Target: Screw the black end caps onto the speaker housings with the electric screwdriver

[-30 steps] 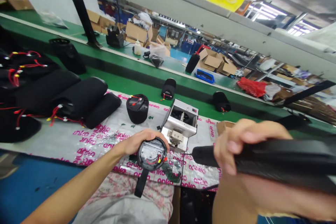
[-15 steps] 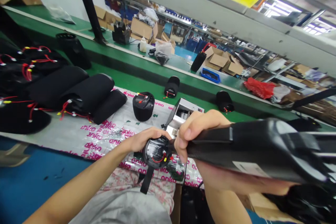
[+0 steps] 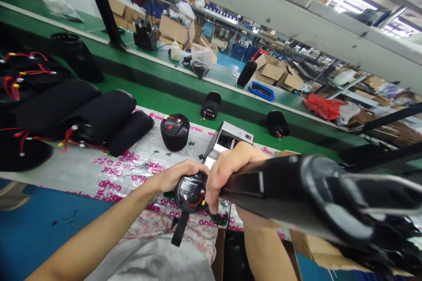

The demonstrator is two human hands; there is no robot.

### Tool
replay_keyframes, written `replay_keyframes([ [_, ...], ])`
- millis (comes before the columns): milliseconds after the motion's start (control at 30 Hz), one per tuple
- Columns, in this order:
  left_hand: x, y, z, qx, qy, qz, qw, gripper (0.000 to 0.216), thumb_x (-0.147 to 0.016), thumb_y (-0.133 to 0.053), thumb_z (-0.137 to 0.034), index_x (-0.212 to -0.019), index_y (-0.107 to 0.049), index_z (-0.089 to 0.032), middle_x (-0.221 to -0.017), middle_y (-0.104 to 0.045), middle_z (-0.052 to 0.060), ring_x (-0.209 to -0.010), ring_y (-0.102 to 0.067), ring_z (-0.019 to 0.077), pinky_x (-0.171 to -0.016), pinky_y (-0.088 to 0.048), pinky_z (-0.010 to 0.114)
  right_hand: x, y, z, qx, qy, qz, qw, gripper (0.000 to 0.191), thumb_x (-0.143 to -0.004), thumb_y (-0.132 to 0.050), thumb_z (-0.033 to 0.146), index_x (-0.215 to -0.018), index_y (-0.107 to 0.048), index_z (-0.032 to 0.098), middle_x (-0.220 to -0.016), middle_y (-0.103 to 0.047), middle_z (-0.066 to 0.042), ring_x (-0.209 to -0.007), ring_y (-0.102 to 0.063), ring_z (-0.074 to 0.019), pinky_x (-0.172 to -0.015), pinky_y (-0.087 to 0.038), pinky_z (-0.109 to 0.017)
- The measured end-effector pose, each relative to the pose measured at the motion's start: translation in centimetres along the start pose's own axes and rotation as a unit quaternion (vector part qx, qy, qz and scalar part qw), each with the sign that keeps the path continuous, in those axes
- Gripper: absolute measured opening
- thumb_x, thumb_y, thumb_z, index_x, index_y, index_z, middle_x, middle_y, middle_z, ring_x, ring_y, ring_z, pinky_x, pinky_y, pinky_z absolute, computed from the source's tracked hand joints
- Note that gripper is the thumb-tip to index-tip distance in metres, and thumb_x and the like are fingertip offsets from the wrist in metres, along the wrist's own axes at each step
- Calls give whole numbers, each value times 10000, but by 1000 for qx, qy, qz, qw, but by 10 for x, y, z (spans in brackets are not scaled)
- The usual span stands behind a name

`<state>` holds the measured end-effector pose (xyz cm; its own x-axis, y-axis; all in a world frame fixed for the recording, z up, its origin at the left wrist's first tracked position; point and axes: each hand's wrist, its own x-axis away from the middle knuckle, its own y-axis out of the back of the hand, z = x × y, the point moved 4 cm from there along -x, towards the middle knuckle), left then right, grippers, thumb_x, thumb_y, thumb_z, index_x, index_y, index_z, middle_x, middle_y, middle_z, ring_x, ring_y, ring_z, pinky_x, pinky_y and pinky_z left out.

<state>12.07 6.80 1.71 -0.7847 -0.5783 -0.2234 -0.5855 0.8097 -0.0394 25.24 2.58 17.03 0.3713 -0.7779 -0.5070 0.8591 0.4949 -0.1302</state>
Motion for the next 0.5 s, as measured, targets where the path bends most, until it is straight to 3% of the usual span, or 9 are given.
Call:
replay_keyframes([
  [200,1,-1,0,2,6,7,1000,604,-1100,-354,-494,-1212,-802,-105,-1267,-814,131,-1099,-749,298,-1023,-556,344,-1,3,-15,-50,10,-6,999,406,-1114,-606,483,-1002,-847,175,-640,-754,-43,-380,-630,-134,-417,-556,-224],
  [333,1,-1,3,3,20,5,1000,613,-1092,-358,-491,-1234,-796,-86,-1250,-818,143,-1070,-750,299,-1002,-558,352,3,7,-21,-64,2,-25,998,317,-1082,-656,430,-976,-820,181,-667,-761,-23,-379,-610,-112,-406,-520,-203],
  [500,-2,0,1,1,25,-1,1000,610,-1094,-386,-535,-1183,-825,-120,-1222,-838,117,-1093,-756,310,-1023,-555,366,2,5,-19,-42,7,-18,999,403,-1108,-613,492,-949,-805,176,-698,-773,-47,-434,-674,-147,-424,-548,-231],
])
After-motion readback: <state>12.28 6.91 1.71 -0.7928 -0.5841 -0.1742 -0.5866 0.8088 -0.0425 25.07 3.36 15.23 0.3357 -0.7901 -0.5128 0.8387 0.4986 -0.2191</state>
